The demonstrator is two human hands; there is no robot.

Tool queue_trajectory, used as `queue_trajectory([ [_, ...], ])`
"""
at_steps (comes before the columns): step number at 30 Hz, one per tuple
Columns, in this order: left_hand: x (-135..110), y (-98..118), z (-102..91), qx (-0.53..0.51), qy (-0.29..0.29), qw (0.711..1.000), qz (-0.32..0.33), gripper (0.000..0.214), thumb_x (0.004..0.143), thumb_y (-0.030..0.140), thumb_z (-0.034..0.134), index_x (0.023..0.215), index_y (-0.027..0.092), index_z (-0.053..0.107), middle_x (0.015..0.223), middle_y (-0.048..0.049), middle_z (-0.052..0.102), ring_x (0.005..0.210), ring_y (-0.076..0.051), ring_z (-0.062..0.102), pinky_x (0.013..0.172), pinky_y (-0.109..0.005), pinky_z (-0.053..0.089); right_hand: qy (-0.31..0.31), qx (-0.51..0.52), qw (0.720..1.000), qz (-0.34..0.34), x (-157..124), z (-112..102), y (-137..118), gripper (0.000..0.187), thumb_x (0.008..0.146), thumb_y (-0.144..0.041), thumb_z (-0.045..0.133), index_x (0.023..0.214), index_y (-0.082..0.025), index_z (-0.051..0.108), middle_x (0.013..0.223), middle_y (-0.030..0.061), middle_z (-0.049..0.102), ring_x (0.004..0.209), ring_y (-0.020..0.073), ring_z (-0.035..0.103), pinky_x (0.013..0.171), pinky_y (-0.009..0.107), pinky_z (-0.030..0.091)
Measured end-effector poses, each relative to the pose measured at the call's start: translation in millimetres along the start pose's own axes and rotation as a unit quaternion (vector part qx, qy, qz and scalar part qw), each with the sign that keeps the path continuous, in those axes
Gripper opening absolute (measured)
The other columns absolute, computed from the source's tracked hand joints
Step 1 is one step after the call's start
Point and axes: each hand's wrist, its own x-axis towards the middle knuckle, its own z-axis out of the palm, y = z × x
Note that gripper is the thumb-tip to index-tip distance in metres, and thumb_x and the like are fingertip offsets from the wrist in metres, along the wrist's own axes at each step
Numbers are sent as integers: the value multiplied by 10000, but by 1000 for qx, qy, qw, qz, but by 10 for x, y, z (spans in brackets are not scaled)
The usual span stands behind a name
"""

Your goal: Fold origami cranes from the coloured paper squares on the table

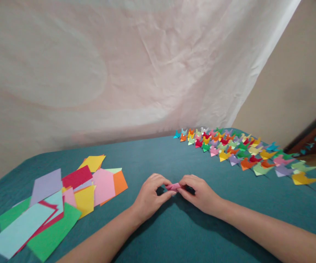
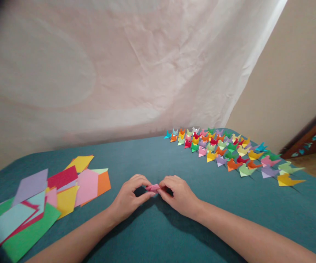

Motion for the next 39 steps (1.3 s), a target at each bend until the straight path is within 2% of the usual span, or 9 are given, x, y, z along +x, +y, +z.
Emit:
queue_trajectory([
  [4,6,12,-7,-8,-1,1000,23,137,846,300,579,813,192,657,777,-24,635,782,-157,549,753,-291,399,2,-14,999,-36,-1,10,-6,92,857,-194,509,771,-190,540,699,6,577,667,139,514,651,265,373],
  [11,-4,-15,-4,10,5,1000,28,115,836,290,595,804,203,663,774,-19,638,790,-159,553,767,-304,400,16,-37,996,-78,-13,16,12,62,839,-153,515,805,-187,554,736,19,611,696,143,539,658,272,376],
  [16,-17,-4,-13,57,24,996,61,79,831,237,590,875,214,652,864,-33,643,882,-178,545,824,-325,397,43,-115,984,-127,-3,-30,8,105,863,-152,485,836,-180,583,776,41,633,721,154,542,681,303,369],
  [21,-35,55,-25,112,19,991,70,171,815,248,608,984,220,609,957,-45,617,928,-187,526,832,-326,390,28,-203,966,-157,-18,-78,-16,183,892,-155,439,810,-188,599,775,55,629,744,171,527,718,335,359],
  [25,-42,71,-26,142,4,986,82,117,841,263,576,944,212,598,959,-40,614,917,-181,529,818,-320,381,16,-237,958,-162,-26,-76,-15,242,915,-159,403,781,-190,603,763,62,611,750,179,512,737,346,348],
  [31,-44,56,-16,187,-34,978,85,104,885,222,488,851,194,582,902,-35,620,866,-174,536,780,-312,374,-20,-290,942,-169,-22,-51,-35,228,908,-139,414,757,-167,582,738,55,583,718,179,476,713,343,332],
  [39,-51,39,-11,205,-80,973,64,64,840,156,503,828,184,559,846,-29,615,815,-166,535,731,-289,378,-44,-225,966,-121,-39,-21,-46,171,888,-149,458,805,-167,607,761,52,582,748,174,486,687,318,339],
])
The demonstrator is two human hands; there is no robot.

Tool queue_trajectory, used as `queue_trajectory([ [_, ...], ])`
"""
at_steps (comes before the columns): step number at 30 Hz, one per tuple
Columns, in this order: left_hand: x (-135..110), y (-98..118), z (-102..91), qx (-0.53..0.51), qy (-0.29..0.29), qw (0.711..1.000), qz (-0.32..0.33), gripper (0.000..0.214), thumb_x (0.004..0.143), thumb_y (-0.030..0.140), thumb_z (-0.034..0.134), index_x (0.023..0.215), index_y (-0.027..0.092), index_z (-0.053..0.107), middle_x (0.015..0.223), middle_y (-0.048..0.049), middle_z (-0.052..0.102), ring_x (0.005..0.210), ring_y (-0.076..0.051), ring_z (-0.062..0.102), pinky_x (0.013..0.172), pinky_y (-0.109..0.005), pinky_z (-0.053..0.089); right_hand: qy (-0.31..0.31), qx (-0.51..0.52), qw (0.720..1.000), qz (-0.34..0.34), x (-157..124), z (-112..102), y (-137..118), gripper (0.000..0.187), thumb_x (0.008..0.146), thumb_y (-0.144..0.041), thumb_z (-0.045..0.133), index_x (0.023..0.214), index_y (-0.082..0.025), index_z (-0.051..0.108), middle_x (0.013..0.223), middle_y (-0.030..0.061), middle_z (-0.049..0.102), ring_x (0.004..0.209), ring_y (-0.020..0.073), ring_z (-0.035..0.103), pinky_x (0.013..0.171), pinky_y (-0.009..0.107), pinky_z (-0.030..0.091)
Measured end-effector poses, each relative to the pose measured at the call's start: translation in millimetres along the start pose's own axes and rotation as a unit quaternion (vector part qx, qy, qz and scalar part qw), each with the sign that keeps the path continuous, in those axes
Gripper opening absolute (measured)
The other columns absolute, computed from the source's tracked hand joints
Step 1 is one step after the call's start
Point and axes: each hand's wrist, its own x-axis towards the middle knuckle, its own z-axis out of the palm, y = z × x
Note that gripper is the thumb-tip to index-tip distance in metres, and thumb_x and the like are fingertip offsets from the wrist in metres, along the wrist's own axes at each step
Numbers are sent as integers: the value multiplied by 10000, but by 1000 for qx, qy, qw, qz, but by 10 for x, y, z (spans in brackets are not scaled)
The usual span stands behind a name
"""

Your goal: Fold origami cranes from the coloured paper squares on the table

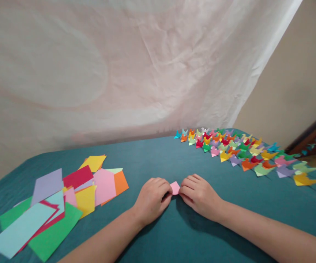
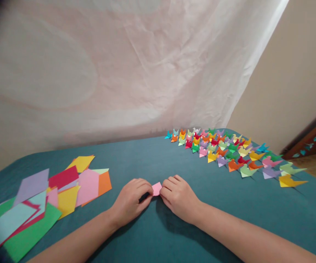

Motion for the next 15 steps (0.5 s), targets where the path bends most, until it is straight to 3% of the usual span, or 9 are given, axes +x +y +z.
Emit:
queue_trajectory([
  [7,6,-6,-8,-4,-15,1000,17,131,882,280,496,860,203,600,909,-40,602,857,-179,533,744,-291,392,-2,135,990,44,2,-10,81,143,869,-233,529,786,-186,635,798,41,592,776,165,522,711,307,381],
  [15,15,3,-40,-13,-20,1000,16,188,899,277,460,873,208,633,907,-46,608,850,-176,540,752,-297,403,-8,283,951,126,56,38,208,41,786,-176,626,749,-181,643,794,19,574,781,149,549,720,282,425],
])
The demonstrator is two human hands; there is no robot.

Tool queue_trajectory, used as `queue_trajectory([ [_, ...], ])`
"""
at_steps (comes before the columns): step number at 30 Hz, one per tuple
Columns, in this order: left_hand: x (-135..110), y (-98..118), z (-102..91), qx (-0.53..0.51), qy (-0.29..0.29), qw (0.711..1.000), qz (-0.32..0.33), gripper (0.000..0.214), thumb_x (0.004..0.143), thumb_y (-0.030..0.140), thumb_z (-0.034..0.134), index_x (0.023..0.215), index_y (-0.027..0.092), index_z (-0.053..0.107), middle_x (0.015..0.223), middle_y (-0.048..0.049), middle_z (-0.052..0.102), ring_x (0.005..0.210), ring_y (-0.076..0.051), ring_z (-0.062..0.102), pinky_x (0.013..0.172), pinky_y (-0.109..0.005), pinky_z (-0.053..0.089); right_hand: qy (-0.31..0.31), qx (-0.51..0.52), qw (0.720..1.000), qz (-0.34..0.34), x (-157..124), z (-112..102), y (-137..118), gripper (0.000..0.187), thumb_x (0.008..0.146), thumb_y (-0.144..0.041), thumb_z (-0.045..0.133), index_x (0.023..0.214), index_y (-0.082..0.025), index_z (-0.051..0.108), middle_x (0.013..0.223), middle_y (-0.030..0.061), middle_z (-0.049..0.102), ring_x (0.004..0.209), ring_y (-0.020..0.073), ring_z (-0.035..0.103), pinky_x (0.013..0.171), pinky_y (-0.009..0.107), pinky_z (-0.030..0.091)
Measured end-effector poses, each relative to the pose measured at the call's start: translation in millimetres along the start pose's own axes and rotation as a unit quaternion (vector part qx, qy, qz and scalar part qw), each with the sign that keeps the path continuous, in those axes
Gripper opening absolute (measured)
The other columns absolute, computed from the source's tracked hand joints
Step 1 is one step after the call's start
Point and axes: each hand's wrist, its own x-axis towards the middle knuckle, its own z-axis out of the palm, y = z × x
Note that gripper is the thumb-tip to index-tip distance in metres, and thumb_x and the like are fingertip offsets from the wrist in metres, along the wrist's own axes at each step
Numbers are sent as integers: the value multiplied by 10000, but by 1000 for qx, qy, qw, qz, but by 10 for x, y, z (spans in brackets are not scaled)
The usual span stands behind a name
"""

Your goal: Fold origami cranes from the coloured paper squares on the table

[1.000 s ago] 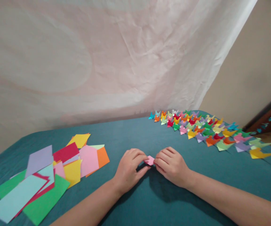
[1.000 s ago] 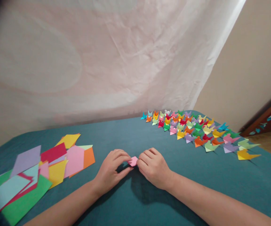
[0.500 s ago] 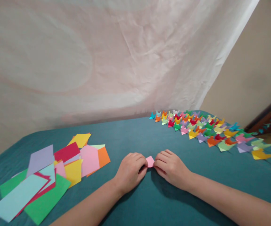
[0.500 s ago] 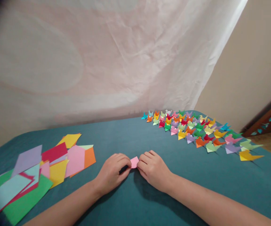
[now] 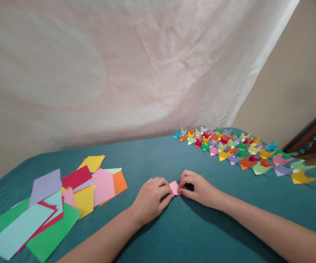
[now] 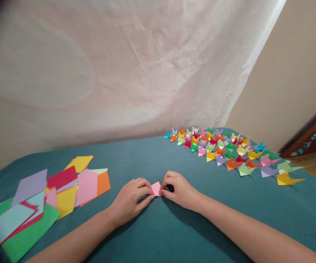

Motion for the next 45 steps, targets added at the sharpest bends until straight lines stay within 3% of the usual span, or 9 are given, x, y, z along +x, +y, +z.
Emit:
queue_trajectory([
  [12,34,-27,42,-90,24,993,-65,141,844,225,529,791,194,656,852,-44,604,826,-175,548,765,-287,423,-48,80,996,0,72,-83,13,51,793,-190,625,751,-177,650,801,15,581,776,138,565,723,269,447],
  [25,77,0,66,-127,40,986,-101,146,823,192,540,742,177,660,799,-40,594,791,-167,555,728,-267,427,-88,44,995,-22,56,-166,-2,51,806,-148,595,802,-177,637,881,24,583,830,138,560,779,275,429],
  [45,81,0,93,-128,51,985,-106,138,830,158,514,755,153,630,807,-40,579,804,-160,542,738,-269,408,-57,-20,998,6,53,-97,-70,76,802,-162,575,737,-171,614,837,30,595,791,149,542,756,280,403],
])
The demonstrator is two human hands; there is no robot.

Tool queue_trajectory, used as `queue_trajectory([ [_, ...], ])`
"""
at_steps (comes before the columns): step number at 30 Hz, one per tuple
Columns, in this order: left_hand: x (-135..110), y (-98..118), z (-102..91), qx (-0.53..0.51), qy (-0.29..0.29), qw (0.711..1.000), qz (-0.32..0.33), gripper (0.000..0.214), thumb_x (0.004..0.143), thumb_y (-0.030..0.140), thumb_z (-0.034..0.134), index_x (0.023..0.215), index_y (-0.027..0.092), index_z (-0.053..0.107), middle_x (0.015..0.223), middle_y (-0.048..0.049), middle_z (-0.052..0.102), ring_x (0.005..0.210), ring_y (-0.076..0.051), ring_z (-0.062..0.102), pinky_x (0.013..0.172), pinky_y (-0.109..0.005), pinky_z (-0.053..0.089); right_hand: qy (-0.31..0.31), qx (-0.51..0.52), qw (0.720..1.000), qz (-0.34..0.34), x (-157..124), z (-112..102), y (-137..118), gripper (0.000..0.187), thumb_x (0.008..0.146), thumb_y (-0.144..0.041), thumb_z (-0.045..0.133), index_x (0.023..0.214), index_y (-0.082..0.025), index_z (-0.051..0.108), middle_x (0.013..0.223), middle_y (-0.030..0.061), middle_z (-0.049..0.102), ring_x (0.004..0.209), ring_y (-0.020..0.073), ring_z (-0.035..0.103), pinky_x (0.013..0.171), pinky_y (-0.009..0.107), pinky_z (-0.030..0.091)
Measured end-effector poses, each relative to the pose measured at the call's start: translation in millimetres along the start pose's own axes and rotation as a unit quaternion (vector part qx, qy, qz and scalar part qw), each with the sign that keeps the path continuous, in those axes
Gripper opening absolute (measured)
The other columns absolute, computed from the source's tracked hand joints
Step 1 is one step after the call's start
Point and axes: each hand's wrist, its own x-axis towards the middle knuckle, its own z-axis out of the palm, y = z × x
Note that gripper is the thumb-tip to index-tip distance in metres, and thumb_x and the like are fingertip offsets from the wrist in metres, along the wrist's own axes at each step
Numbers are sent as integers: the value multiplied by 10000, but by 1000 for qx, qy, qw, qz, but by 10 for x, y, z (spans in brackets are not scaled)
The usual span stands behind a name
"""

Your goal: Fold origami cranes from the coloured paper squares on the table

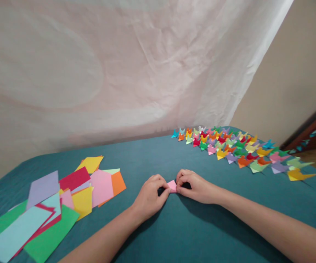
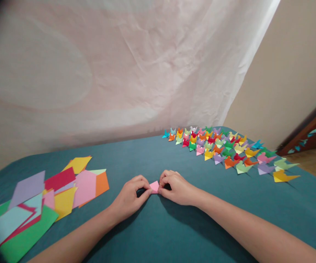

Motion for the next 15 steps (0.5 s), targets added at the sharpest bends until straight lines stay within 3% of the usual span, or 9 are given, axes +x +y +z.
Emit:
queue_trajectory([
  [10,-13,-10,5,34,19,999,25,97,844,157,509,820,158,603,836,-39,587,824,-160,541,755,-280,430,17,-32,999,16,11,58,-25,92,770,-114,560,700,-171,577,814,24,585,791,154,532,749,286,391],
  [15,-108,131,-14,190,-6,970,153,222,911,179,432,1077,185,580,1082,-68,603,1014,-203,518,850,-350,407,17,-27,999,21,14,61,-10,72,772,-123,568,719,-171,578,823,25,585,803,159,531,765,294,390],
])
